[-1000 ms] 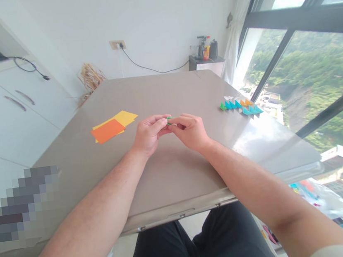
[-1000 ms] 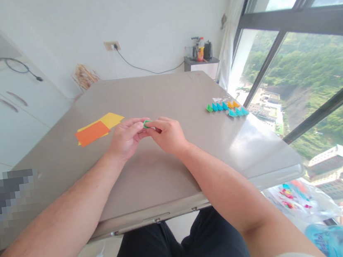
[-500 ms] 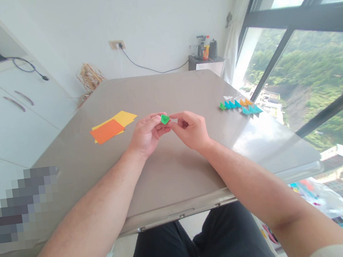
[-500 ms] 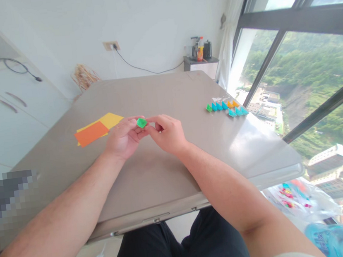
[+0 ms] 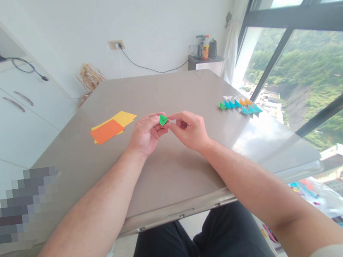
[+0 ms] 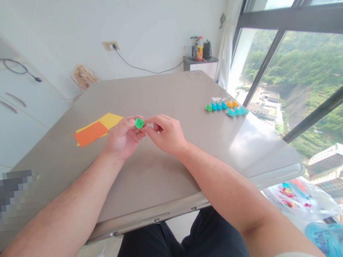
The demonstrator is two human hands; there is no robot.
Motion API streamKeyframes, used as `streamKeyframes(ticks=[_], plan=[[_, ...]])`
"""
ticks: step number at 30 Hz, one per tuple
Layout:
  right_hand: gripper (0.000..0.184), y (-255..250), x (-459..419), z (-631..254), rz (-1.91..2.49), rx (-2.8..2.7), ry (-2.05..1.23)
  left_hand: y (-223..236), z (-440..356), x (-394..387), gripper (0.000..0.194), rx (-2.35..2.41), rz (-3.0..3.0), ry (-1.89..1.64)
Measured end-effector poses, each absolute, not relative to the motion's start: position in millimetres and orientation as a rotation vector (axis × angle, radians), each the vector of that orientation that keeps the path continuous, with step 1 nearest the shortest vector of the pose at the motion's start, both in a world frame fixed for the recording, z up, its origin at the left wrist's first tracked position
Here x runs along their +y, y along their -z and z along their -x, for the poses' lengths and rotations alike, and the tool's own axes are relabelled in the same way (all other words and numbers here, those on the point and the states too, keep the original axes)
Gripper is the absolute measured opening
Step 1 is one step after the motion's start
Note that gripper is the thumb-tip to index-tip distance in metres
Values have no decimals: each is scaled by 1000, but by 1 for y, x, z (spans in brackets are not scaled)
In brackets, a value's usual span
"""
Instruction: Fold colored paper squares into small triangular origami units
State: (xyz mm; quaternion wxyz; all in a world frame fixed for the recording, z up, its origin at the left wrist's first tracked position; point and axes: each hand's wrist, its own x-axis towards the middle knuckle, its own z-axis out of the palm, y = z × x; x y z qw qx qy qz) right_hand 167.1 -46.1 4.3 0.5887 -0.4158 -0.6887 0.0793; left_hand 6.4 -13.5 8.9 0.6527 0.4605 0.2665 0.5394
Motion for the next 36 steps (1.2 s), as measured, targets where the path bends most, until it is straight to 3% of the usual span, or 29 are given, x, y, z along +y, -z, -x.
streamKeyframes(ticks=[24,36], plan=[[13,-10,-53,-167,911,-1638,-264,-8,-4,-13,20,576,-1015,-1204],[24,-5,-40,-172,1075,-1453,-771,-6,-11,-15,35,720,-1189,-1304]])
